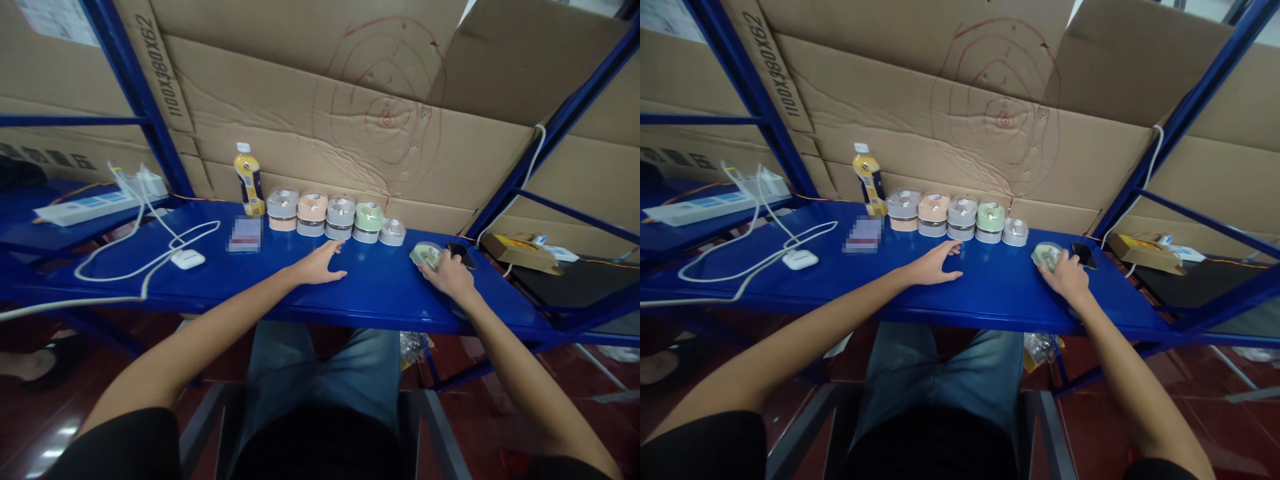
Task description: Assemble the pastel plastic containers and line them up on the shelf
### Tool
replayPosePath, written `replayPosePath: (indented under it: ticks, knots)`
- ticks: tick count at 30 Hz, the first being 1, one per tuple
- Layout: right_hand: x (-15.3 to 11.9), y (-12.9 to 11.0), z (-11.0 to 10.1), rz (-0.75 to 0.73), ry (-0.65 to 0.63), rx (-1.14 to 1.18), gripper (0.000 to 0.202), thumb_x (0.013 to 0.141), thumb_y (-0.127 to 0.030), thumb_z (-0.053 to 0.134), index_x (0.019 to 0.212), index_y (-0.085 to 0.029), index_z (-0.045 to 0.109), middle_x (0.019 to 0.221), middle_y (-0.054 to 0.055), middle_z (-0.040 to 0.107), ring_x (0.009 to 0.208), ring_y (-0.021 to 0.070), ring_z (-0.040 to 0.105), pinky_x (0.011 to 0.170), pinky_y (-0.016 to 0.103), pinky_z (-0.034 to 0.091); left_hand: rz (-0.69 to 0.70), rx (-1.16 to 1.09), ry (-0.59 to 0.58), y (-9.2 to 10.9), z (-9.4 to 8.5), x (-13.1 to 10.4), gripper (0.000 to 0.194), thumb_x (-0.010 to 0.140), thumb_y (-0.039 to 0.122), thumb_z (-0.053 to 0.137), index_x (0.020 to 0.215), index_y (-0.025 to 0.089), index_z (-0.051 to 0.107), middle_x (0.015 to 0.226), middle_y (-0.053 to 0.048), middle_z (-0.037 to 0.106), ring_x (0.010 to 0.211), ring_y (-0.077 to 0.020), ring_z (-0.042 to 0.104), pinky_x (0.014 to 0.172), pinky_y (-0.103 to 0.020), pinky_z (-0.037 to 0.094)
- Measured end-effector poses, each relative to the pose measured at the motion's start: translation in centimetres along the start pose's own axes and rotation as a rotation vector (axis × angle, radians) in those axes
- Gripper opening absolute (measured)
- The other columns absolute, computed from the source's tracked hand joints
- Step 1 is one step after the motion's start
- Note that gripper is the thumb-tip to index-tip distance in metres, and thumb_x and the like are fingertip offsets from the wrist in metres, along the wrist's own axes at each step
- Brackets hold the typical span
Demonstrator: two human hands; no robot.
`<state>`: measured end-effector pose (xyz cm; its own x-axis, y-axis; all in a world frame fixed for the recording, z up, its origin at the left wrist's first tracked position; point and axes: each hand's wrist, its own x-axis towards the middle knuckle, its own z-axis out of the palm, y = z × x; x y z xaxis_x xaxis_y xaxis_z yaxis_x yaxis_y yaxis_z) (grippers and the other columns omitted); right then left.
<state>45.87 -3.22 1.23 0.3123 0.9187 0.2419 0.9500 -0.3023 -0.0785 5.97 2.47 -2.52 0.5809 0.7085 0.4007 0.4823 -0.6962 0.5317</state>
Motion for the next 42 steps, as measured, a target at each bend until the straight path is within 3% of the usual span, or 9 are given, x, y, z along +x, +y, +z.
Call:
replayPosePath:
  ticks: [6,10,15,18,21,23,29,35,42]
  knots:
    - [8.3,-4.6,1.6,0.165,-0.002,0.147,0.077,0.103,-0.061,0.058,0.151,-0.003,0.046,0.152,0.038,0.050,0.142,0.0517,0.059,0.112,0.056,0.050,-0.007,0.022,-0.025,0.3,-0.1,0.0,0.084,0.088,0.053,0.076,0.158,0.019,0.044,0.154,-0.022,0.057,0.140,-0.0392,0.065,0.120,-0.059,0.053]
    - [10.6,-6.4,2.2,0.163,-0.043,0.229,0.079,0.099,-0.056,0.063,0.156,-0.006,0.043,0.157,0.036,0.047,0.147,0.0477,0.055,0.116,0.053,0.047,-0.017,0.022,-0.039,0.6,-0.3,-0.1,0.084,0.088,0.053,0.076,0.158,0.017,0.045,0.153,-0.022,0.057,0.140,-0.0399,0.064,0.121,-0.059,0.052]
    - [9.9,-5.9,2.3,0.089,0.089,0.192,0.082,0.087,-0.039,0.072,0.157,-0.008,0.041,0.162,0.034,0.044,0.148,0.0479,0.052,0.117,0.056,0.046,-0.010,0.016,-0.035,0.7,-0.4,-0.1,0.081,0.088,0.051,0.078,0.157,0.019,0.049,0.151,-0.021,0.059,0.140,-0.0394,0.065,0.119,-0.059,0.054]
    - [8.6,-6.7,1.9,-0.217,0.226,0.123,0.079,0.085,-0.030,0.069,0.157,-0.009,0.045,0.173,0.031,0.034,0.154,0.0481,0.044,0.123,0.060,0.041,-0.003,0.018,-0.020,0.6,-0.3,-0.1,0.079,0.088,0.051,0.079,0.155,0.019,0.051,0.150,-0.021,0.060,0.138,-0.0390,0.066,0.118,-0.059,0.054]
    - [7.5,-9.3,1.6,-0.490,0.230,0.124,0.079,0.085,-0.029,0.067,0.159,-0.011,0.046,0.176,0.027,0.034,0.157,0.0470,0.041,0.126,0.063,0.037,-0.007,0.023,-0.020,0.4,-0.2,0.0,0.078,0.087,0.051,0.079,0.153,0.020,0.053,0.150,-0.020,0.060,0.136,-0.0390,0.067,0.119,-0.059,0.054]
    - [7.1,-11.5,1.7,-0.573,0.224,0.138,0.080,0.085,-0.029,0.066,0.160,-0.009,0.044,0.176,0.028,0.035,0.160,0.0473,0.038,0.128,0.064,0.035,-0.009,0.024,-0.021,0.3,-0.2,0.0,0.077,0.087,0.051,0.079,0.153,0.019,0.053,0.149,-0.020,0.060,0.136,-0.0392,0.067,0.119,-0.059,0.054]
    - [7.3,-14.6,3.0,-0.445,0.139,0.076,0.084,0.082,-0.028,0.069,0.156,0.001,0.042,0.170,0.036,0.041,0.159,0.0491,0.038,0.131,0.063,0.030,-0.013,0.036,-0.052,0.6,-0.4,-0.1,0.078,0.089,0.054,0.075,0.154,0.017,0.050,0.151,-0.022,0.057,0.138,-0.0395,0.065,0.121,-0.059,0.052]
    - [5.9,-12.5,4.0,-0.508,0.107,0.066,0.081,0.086,-0.034,0.068,0.154,0.002,0.042,0.171,0.039,0.036,0.162,0.0525,0.033,0.132,0.066,0.026,-0.021,0.042,-0.050,0.8,-0.4,0.0,0.075,0.089,0.052,0.076,0.153,0.020,0.052,0.150,-0.019,0.057,0.138,-0.0383,0.066,0.120,-0.057,0.053]
    - [5.4,-11.6,4.2,-0.521,0.116,0.047,0.082,0.091,-0.040,0.066,0.159,-0.004,0.039,0.174,0.032,0.038,0.164,0.0483,0.032,0.133,0.063,0.027,-0.029,0.054,-0.062,0.9,-0.4,-0.1,0.076,0.090,0.052,0.075,0.154,0.018,0.051,0.150,-0.020,0.057,0.138,-0.0379,0.065,0.121,-0.055,0.052]
